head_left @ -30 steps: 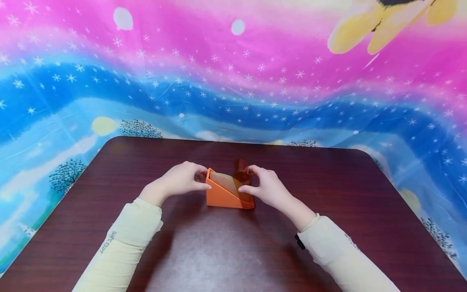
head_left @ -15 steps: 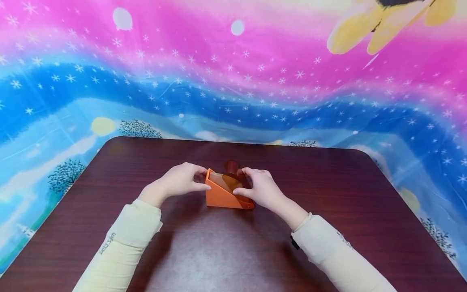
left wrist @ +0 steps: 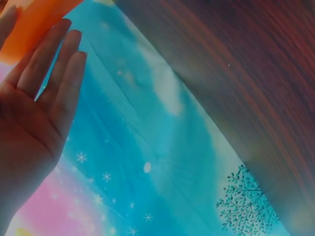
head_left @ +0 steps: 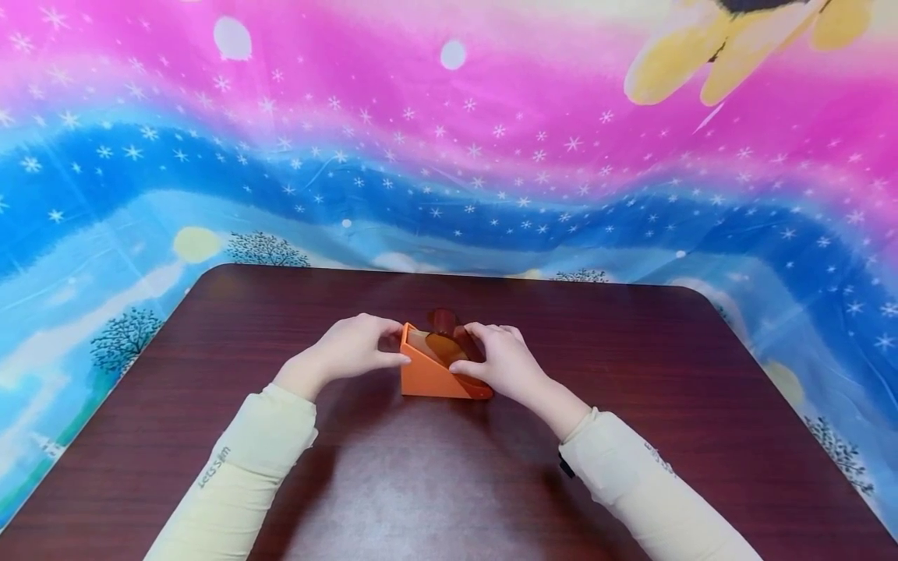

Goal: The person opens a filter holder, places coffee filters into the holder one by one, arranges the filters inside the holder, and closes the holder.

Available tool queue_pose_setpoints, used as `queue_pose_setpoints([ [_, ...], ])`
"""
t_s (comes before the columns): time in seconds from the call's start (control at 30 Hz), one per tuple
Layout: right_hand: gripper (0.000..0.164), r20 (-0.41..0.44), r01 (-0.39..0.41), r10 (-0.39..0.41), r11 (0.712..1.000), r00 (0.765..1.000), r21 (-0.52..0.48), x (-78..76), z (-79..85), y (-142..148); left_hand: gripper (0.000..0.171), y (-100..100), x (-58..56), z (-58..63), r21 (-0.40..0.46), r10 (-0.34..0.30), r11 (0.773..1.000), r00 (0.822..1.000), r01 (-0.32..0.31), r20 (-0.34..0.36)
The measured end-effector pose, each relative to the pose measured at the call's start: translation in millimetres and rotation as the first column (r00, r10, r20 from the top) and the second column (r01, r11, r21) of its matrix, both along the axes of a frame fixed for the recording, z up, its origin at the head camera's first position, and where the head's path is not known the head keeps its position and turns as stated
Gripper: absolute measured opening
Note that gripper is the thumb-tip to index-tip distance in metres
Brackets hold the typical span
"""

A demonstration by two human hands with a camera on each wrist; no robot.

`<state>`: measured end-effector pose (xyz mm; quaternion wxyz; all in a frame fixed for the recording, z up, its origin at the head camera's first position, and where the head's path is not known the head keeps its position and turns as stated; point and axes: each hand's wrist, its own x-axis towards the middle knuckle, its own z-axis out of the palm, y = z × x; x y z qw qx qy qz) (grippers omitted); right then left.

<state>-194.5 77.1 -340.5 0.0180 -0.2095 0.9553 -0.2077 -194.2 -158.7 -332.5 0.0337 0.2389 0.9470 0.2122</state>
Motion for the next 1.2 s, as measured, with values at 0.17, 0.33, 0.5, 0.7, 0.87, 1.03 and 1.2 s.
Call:
queue_pose_setpoints([
  [0.17, 0.052, -0.004, 0.004, -0.004, 1.0, 1.0, 0.006, 0.2, -1.7, 1, 0.039, 3, -0.3, -2.4, -0.013, -0.005, 1.0, 1.0, 0.005, -0.029],
  [0.33, 0.051, -0.003, 0.015, -0.015, 1.0, 1.0, 0.0, 0.0, -1.7, 3, 0.047, 6, -0.4, -4.8, -0.027, -0.001, 1.0, 0.999, 0.0, -0.041],
  [0.5, 0.051, -0.003, 0.018, -0.018, 1.0, 1.0, 0.008, -0.7, -1.8, 4, 0.05, 8, -0.8, -6.0, -0.027, 0.001, 1.0, 0.999, -0.002, -0.037],
  [0.7, 0.052, -0.008, 0.011, -0.011, 1.0, 1.0, 0.012, -2.4, -3.2, 5, 0.05, 11, -2.5, -7.8, -0.031, -0.001, 1.0, 0.999, 0.0, -0.051],
  [0.87, 0.053, -0.011, 0.006, -0.006, 1.0, 1.0, 0.011, -2.9, -5.0, 5, 0.05, 11, -2.5, -8.7, -0.036, 0.006, 0.999, 0.998, -0.008, -0.06],
  [1.03, 0.054, -0.007, 0.006, -0.005, 1.0, 1.0, 0.017, -3.0, -6.5, 4, 0.051, 11, -2.6, -8.5, -0.041, 0.006, 0.999, 0.998, -0.009, -0.065],
  [1.2, 0.053, -0.006, 0.004, -0.004, 1.0, 1.0, 0.015, -2.4, -7.3, 3, 0.052, 11, -2.0, -8.0, -0.042, 0.008, 0.999, 0.998, -0.01, -0.059],
])
